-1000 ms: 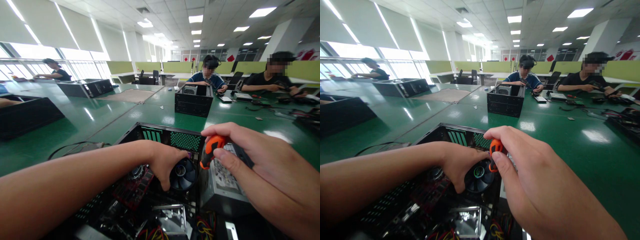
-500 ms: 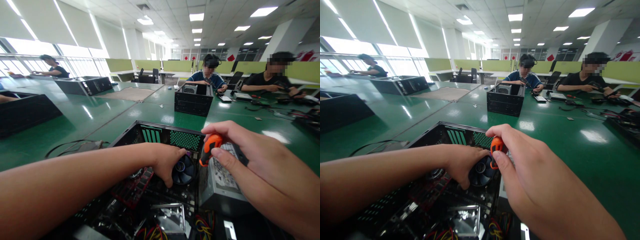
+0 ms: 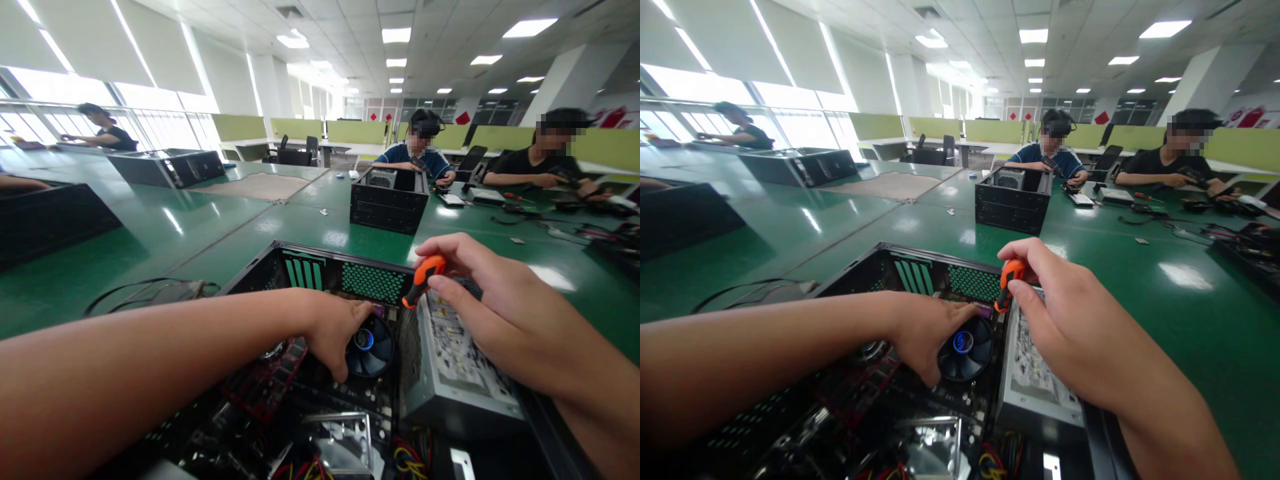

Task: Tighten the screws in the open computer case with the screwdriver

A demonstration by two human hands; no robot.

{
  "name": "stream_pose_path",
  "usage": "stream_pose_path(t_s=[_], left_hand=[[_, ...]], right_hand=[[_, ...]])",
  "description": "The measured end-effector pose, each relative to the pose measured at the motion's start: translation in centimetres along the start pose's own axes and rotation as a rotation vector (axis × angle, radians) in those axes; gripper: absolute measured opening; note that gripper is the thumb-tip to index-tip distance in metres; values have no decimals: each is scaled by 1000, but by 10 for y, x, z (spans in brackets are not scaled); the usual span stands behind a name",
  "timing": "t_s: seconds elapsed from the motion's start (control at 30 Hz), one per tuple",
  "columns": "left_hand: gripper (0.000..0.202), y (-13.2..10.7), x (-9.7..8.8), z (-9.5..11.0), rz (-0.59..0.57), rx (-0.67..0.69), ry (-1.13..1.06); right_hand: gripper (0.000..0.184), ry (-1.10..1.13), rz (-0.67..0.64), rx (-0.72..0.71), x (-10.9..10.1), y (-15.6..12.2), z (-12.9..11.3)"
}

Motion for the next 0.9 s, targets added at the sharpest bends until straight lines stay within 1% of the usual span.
stream_pose_path(t_s=[0.07,0.23,0.43,0.67,0.9], left_hand=[[137,0,-1,0,-12,1,20],[146,1,-2,-1,-13,22,37],[146,0,1,-2,-29,11,28],[148,2,1,-1,-13,24,13],[148,4,2,-3,20,25,-21]], right_hand=[[21,0,-7,8,2,2,4],[20,-22,-23,19,4,3,5],[23,-34,16,28,-1,1,2],[21,-8,-96,41,9,3,-2],[22,-4,-113,45,11,3,-2]])
Point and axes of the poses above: each hand's wrist, its own y-axis towards the middle knuckle, its own x-axis out of the palm, z = x × y, the point moved 7 cm from there along y, towards the middle knuckle, and after that the axes turned 13 degrees about y, right-handed, at the moved point
